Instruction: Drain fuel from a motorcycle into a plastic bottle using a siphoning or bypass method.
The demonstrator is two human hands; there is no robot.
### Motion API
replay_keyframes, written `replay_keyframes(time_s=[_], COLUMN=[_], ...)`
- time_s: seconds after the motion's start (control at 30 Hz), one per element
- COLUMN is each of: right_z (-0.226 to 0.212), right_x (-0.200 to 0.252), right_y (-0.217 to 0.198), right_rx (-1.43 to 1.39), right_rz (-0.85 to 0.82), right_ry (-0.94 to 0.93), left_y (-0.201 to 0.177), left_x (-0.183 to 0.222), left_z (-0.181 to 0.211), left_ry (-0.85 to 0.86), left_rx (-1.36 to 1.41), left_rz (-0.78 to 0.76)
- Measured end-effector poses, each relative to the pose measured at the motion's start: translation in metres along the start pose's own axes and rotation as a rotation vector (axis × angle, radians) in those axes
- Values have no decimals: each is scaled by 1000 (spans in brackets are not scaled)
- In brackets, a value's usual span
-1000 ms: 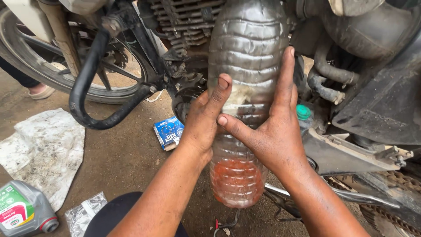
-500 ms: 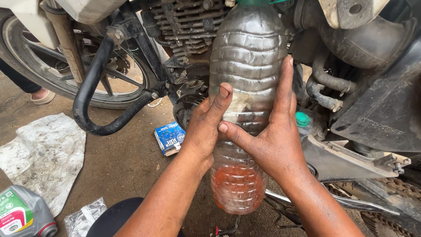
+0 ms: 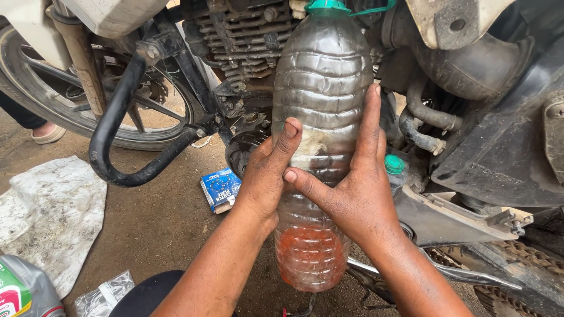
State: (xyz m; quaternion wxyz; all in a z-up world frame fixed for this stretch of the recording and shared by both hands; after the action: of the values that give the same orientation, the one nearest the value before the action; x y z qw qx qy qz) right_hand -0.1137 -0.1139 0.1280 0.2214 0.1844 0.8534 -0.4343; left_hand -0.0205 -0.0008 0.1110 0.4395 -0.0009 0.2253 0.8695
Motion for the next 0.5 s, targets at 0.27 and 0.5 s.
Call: replay_keyframes(time_s=[0.27,0.5], right_z=[-1,-1], right_x=[1,0], right_y=[1,1], right_rx=[-32,-19], right_rz=[-6,-2], right_ry=[8,-11], left_y=[-5,-1], left_x=[-1,0], left_z=[-5,-2], left_ry=[-32,-49], left_rx=[-76,-52], left_rz=[50,50])
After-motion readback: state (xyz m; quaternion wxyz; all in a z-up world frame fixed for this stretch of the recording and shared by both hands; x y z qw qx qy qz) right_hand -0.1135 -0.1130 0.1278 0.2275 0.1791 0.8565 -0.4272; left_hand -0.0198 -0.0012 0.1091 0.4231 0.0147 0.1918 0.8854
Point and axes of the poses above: each hand's wrist, its own x-axis away from the middle knuckle, its own y-axis out of the palm, z = x × y, the point moved 2 cm from there along -x, towards the middle knuckle, and after that the axes turned 15 degrees about -z, right-handed, at the moved point
